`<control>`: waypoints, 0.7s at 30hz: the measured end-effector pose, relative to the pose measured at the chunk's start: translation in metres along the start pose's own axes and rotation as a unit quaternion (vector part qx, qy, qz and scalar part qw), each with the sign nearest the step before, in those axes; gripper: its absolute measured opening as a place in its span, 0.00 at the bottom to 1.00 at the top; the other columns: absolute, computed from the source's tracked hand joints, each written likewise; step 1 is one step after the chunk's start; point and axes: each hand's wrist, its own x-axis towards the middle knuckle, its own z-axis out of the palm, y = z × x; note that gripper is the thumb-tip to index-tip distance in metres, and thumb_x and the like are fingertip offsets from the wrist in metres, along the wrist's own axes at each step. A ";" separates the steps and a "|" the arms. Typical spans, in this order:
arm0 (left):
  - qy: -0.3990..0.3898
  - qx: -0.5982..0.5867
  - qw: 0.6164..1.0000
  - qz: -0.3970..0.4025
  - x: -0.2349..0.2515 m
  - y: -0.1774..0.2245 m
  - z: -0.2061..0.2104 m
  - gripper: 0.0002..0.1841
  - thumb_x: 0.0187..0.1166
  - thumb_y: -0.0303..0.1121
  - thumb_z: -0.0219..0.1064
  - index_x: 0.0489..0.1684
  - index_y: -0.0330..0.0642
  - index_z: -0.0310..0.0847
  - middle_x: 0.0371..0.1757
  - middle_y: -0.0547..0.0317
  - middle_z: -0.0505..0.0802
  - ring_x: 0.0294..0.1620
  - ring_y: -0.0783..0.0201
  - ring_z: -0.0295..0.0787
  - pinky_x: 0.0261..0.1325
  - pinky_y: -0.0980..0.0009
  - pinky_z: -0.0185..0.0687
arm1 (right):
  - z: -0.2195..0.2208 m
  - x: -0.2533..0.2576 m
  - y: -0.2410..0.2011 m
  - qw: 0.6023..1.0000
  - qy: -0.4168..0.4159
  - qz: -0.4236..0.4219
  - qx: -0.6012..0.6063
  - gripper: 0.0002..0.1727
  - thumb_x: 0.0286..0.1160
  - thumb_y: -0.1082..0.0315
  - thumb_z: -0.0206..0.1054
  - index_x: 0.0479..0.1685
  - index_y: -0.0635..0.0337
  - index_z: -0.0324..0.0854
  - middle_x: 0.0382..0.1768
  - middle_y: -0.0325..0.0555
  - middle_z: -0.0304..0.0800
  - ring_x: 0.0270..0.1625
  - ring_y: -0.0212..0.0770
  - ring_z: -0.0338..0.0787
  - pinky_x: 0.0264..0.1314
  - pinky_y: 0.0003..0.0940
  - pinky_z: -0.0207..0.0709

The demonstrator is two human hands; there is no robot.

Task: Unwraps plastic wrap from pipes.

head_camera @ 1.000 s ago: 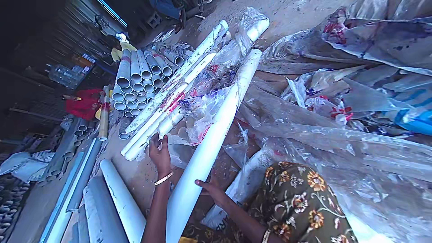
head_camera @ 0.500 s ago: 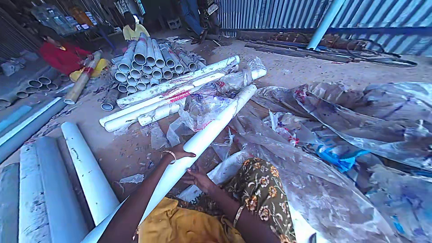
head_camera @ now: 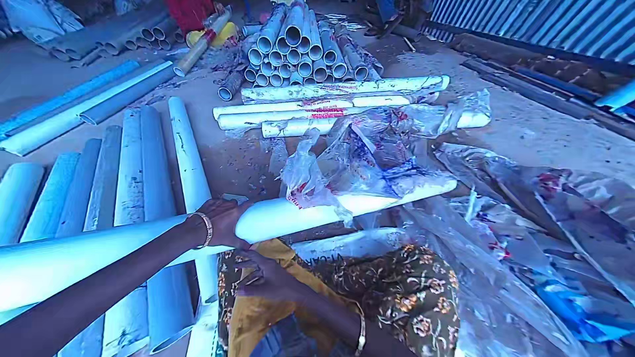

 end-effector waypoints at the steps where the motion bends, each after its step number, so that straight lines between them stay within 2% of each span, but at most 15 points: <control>1: 0.017 -0.002 1.000 -0.002 -0.013 -0.015 0.014 0.56 0.61 0.60 0.83 0.94 0.53 0.55 0.67 0.36 0.87 0.67 0.35 0.85 0.67 0.36 0.76 | 0.002 -0.002 -0.004 0.986 -0.016 -0.081 -0.145 0.30 0.75 0.76 0.69 0.76 0.83 0.69 0.63 0.72 0.86 0.56 0.55 0.94 0.60 0.44 0.87; 2: 0.036 -0.007 0.999 0.002 -0.023 -0.029 0.029 0.56 0.61 0.59 0.84 0.94 0.53 0.56 0.70 0.35 0.86 0.68 0.34 0.85 0.67 0.37 0.76 | 0.003 -0.005 -0.008 0.948 -0.002 -0.167 -0.269 0.21 0.75 0.73 0.69 0.63 0.79 0.82 0.52 0.68 0.93 0.50 0.55 0.96 0.55 0.46 0.88; 3: 0.045 -0.013 0.999 0.003 -0.031 -0.040 0.044 0.56 0.61 0.58 0.83 0.94 0.52 0.55 0.72 0.34 0.84 0.69 0.33 0.83 0.68 0.38 0.76 | 0.002 -0.004 -0.009 0.888 0.026 -0.260 -0.379 0.14 0.75 0.70 0.68 0.52 0.71 0.89 0.45 0.60 0.96 0.47 0.52 0.97 0.51 0.43 0.89; 4: 0.050 -0.019 0.999 0.005 -0.036 -0.050 0.058 0.56 0.62 0.57 0.83 0.95 0.51 0.55 0.73 0.30 0.83 0.70 0.32 0.82 0.70 0.38 0.75 | -0.002 0.000 -0.009 0.817 0.051 -0.335 -0.467 0.11 0.75 0.68 0.67 0.46 0.62 0.92 0.43 0.53 0.96 0.49 0.49 0.97 0.53 0.38 0.89; 5: 0.045 -0.028 0.999 0.003 -0.038 -0.056 0.071 0.56 0.63 0.55 0.83 0.95 0.52 0.54 0.74 0.28 0.81 0.72 0.31 0.81 0.72 0.38 0.73 | -0.008 0.004 -0.007 0.761 0.052 -0.375 -0.527 0.09 0.77 0.67 0.66 0.48 0.55 0.91 0.46 0.49 0.96 0.56 0.48 0.95 0.64 0.37 0.85; 6: 0.037 -0.038 0.999 -0.001 -0.038 -0.060 0.080 0.55 0.64 0.55 0.82 0.96 0.52 0.53 0.75 0.26 0.80 0.73 0.30 0.79 0.73 0.38 0.72 | -0.015 0.010 -0.007 0.721 0.038 -0.391 -0.570 0.10 0.79 0.66 0.65 0.52 0.52 0.90 0.53 0.49 0.95 0.63 0.51 0.92 0.73 0.43 0.80; 7: 0.034 -0.047 0.998 -0.003 -0.037 -0.062 0.087 0.55 0.65 0.54 0.82 0.96 0.53 0.52 0.76 0.25 0.79 0.74 0.29 0.78 0.74 0.37 0.71 | -0.022 0.017 -0.005 0.691 0.023 -0.393 -0.607 0.12 0.80 0.66 0.65 0.57 0.50 0.89 0.60 0.51 0.93 0.68 0.55 0.90 0.76 0.51 0.76; 9: 0.051 -0.059 0.997 0.007 -0.034 -0.063 0.091 0.54 0.66 0.53 0.82 0.95 0.51 0.53 0.76 0.24 0.78 0.75 0.28 0.77 0.75 0.38 0.70 | -0.035 0.029 0.000 0.641 0.018 -0.367 -0.674 0.17 0.79 0.63 0.65 0.64 0.50 0.87 0.68 0.50 0.91 0.71 0.56 0.88 0.74 0.59 0.74; 11: 0.074 -0.080 0.994 0.016 -0.032 -0.059 0.095 0.54 0.64 0.51 0.83 0.95 0.51 0.55 0.75 0.23 0.79 0.75 0.29 0.77 0.79 0.39 0.66 | -0.047 0.033 -0.001 0.609 0.016 -0.325 -0.723 0.22 0.77 0.64 0.66 0.69 0.60 0.84 0.69 0.53 0.90 0.70 0.56 0.90 0.73 0.56 0.75; 13: 0.060 -0.107 0.992 -0.010 -0.028 -0.053 0.093 0.54 0.64 0.50 0.85 0.95 0.53 0.55 0.80 0.24 0.74 0.83 0.28 0.69 0.86 0.34 0.51 | -0.056 0.035 -0.015 0.602 -0.004 -0.269 -0.752 0.29 0.70 0.63 0.73 0.71 0.69 0.81 0.65 0.60 0.91 0.66 0.57 0.92 0.72 0.55 0.76; 14: 0.043 -0.116 0.992 -0.033 -0.026 -0.047 0.089 0.55 0.64 0.52 0.84 0.95 0.55 0.54 0.87 0.27 0.67 0.89 0.29 0.58 0.88 0.30 0.39 | -0.059 0.033 -0.022 0.597 -0.012 -0.235 -0.767 0.32 0.68 0.62 0.75 0.71 0.72 0.81 0.63 0.62 0.91 0.65 0.57 0.92 0.73 0.57 0.75; 16: 0.000 -0.100 0.992 -0.071 -0.021 -0.035 0.078 0.58 0.64 0.62 0.80 0.97 0.57 0.49 0.98 0.44 0.44 0.97 0.33 0.24 0.86 0.25 0.17 | -0.064 0.030 -0.032 0.545 -0.030 -0.182 -0.818 0.24 0.71 0.72 0.70 0.67 0.73 0.83 0.62 0.60 0.92 0.67 0.52 0.92 0.79 0.55 0.70; 17: -0.003 -0.091 0.993 -0.075 -0.017 -0.029 0.074 0.60 0.62 0.65 0.79 0.97 0.53 0.48 0.99 0.48 0.41 0.96 0.34 0.19 0.85 0.24 0.13 | -0.066 0.030 -0.038 0.522 -0.041 -0.160 -0.837 0.21 0.72 0.78 0.66 0.66 0.71 0.83 0.62 0.57 0.93 0.68 0.49 0.91 0.80 0.54 0.69; 19: -0.017 -0.094 0.994 -0.050 -0.006 -0.016 0.066 0.63 0.63 0.66 0.78 0.97 0.44 0.44 0.97 0.40 0.44 0.97 0.36 0.26 0.89 0.30 0.20 | -0.068 0.035 -0.049 0.508 -0.066 -0.121 -0.851 0.19 0.69 0.80 0.68 0.62 0.68 0.85 0.65 0.56 0.91 0.71 0.49 0.89 0.76 0.56 0.71; 21: -0.011 -0.117 0.993 -0.011 0.017 -0.010 0.056 0.63 0.63 0.67 0.77 0.94 0.35 0.48 0.91 0.27 0.58 0.94 0.34 0.47 0.92 0.41 0.38 | -0.074 0.052 -0.062 0.523 -0.099 -0.072 -0.843 0.24 0.62 0.73 0.77 0.62 0.68 0.85 0.68 0.60 0.88 0.77 0.56 0.83 0.73 0.61 0.71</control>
